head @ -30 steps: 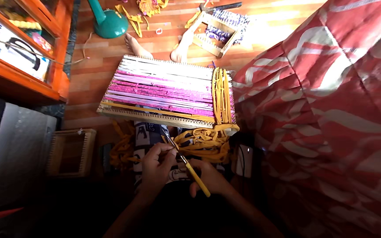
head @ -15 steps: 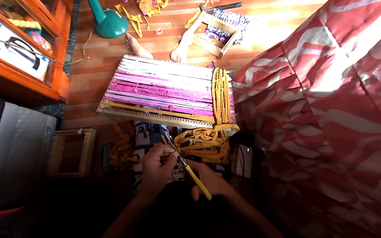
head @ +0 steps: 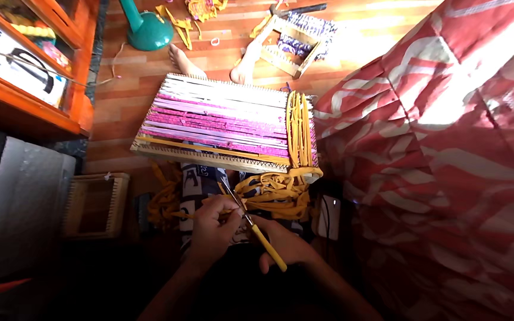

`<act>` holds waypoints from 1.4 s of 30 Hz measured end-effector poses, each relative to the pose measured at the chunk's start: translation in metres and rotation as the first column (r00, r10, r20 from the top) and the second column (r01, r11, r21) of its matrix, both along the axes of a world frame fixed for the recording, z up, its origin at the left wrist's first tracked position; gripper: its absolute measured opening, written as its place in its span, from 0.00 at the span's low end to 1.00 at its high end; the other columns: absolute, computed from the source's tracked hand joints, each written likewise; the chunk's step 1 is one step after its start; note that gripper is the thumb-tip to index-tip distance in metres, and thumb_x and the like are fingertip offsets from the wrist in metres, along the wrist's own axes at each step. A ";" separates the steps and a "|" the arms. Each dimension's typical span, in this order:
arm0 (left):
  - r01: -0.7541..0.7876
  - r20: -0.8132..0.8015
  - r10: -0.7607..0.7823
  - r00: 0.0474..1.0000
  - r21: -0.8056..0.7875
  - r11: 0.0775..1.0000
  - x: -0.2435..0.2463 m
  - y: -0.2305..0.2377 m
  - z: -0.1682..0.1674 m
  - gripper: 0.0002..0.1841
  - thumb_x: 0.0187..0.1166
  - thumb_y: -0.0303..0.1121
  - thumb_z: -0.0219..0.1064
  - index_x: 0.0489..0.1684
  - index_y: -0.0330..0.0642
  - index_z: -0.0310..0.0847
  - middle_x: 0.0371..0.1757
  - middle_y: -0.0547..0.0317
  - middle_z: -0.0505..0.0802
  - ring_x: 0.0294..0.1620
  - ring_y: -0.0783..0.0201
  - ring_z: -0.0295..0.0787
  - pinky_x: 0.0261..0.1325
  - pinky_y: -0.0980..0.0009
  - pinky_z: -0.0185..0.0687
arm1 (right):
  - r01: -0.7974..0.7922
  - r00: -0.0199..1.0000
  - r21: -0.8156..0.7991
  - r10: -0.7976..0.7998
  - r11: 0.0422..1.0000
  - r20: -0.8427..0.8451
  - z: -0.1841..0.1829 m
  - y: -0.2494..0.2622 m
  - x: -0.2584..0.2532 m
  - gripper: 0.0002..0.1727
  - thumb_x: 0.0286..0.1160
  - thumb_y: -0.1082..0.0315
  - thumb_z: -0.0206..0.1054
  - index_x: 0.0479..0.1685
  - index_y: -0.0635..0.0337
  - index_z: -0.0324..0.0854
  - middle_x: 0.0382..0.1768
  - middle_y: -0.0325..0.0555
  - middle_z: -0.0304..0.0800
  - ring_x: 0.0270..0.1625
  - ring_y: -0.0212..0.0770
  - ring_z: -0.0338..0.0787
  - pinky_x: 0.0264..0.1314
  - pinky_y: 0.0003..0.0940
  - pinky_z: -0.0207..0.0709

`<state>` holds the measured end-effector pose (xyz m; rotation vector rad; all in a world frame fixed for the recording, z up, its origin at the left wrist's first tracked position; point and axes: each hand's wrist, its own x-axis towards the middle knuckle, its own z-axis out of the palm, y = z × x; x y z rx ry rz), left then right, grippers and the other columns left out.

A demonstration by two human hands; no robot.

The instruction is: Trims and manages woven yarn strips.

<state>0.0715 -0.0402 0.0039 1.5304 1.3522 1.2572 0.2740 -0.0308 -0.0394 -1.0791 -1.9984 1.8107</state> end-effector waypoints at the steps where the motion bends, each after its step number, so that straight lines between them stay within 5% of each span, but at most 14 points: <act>1: 0.000 -0.007 0.000 1.000 0.001 1.000 0.000 0.000 0.000 0.06 0.70 0.26 0.65 0.30 0.33 0.87 0.33 0.63 0.89 0.35 0.87 0.81 0.39 0.91 0.77 | -0.004 1.000 -0.001 0.004 1.000 -0.002 0.000 0.000 0.000 0.66 0.31 0.11 0.69 0.58 0.69 0.77 0.34 0.38 0.84 0.33 0.27 0.80 0.34 0.26 0.76; 7: 0.011 -0.017 -0.011 1.000 0.009 1.000 -0.003 0.001 0.002 0.06 0.71 0.26 0.66 0.30 0.34 0.87 0.34 0.63 0.89 0.36 0.86 0.82 0.41 0.91 0.78 | 0.082 0.996 -0.041 -0.083 0.996 -0.021 0.000 -0.002 0.002 0.64 0.26 0.12 0.72 0.51 0.67 0.82 0.27 0.30 0.81 0.26 0.20 0.76 0.29 0.20 0.72; 11: 0.014 0.007 -0.014 1.000 0.009 1.000 -0.004 0.001 0.003 0.06 0.71 0.26 0.66 0.30 0.35 0.87 0.34 0.64 0.89 0.36 0.86 0.83 0.41 0.90 0.78 | 0.155 0.987 0.015 -0.154 0.988 -0.040 -0.001 -0.004 0.004 0.52 0.31 0.15 0.73 0.33 0.61 0.83 0.20 0.25 0.76 0.22 0.17 0.71 0.24 0.17 0.65; 16: 0.032 0.015 -0.032 0.999 -0.003 0.999 -0.003 0.000 0.004 0.05 0.70 0.25 0.65 0.30 0.34 0.87 0.35 0.64 0.90 0.36 0.86 0.83 0.41 0.90 0.79 | -0.028 0.999 0.010 0.028 1.000 -0.031 0.000 0.002 0.005 0.66 0.32 0.13 0.70 0.60 0.69 0.76 0.35 0.37 0.83 0.32 0.24 0.79 0.33 0.23 0.75; 22: 0.048 -0.003 -0.048 0.999 -0.017 0.999 -0.003 0.000 0.005 0.06 0.71 0.26 0.65 0.29 0.35 0.87 0.33 0.64 0.89 0.35 0.86 0.82 0.40 0.90 0.78 | -0.022 0.998 0.061 0.025 0.998 -0.051 -0.001 0.002 0.002 0.66 0.32 0.10 0.67 0.57 0.69 0.78 0.34 0.37 0.84 0.32 0.25 0.79 0.33 0.24 0.76; 29: 0.036 0.013 -0.036 0.999 -0.005 0.999 -0.004 0.000 0.003 0.05 0.70 0.25 0.66 0.29 0.34 0.87 0.33 0.63 0.89 0.34 0.86 0.83 0.39 0.90 0.79 | 0.057 0.997 0.015 -0.057 0.998 -0.044 -0.002 -0.001 0.002 0.62 0.29 0.10 0.69 0.47 0.65 0.82 0.26 0.31 0.81 0.26 0.21 0.77 0.29 0.22 0.73; 33: 0.035 0.028 -0.034 0.999 -0.023 0.999 -0.006 0.000 0.004 0.06 0.71 0.26 0.66 0.30 0.35 0.88 0.34 0.64 0.90 0.36 0.85 0.84 0.41 0.89 0.80 | 0.138 0.990 0.026 -0.137 0.990 -0.042 0.000 -0.003 0.003 0.51 0.34 0.15 0.72 0.30 0.61 0.83 0.18 0.27 0.76 0.21 0.18 0.71 0.24 0.18 0.65; 38: 0.055 0.017 -0.055 0.998 -0.010 0.998 -0.005 0.000 0.003 0.05 0.69 0.24 0.65 0.29 0.34 0.87 0.34 0.64 0.90 0.36 0.86 0.83 0.42 0.90 0.79 | -0.050 0.995 0.038 0.053 0.998 -0.083 -0.002 -0.001 0.004 0.66 0.34 0.10 0.66 0.58 0.69 0.77 0.35 0.38 0.85 0.33 0.25 0.81 0.34 0.25 0.78; 42: 0.049 0.011 -0.049 0.999 -0.005 0.999 -0.004 0.000 0.003 0.05 0.69 0.24 0.66 0.28 0.35 0.87 0.33 0.64 0.89 0.34 0.87 0.82 0.39 0.91 0.77 | -0.045 0.993 0.049 0.050 0.998 -0.108 -0.005 0.000 0.003 0.67 0.33 0.10 0.66 0.57 0.69 0.77 0.33 0.35 0.84 0.32 0.22 0.79 0.33 0.21 0.75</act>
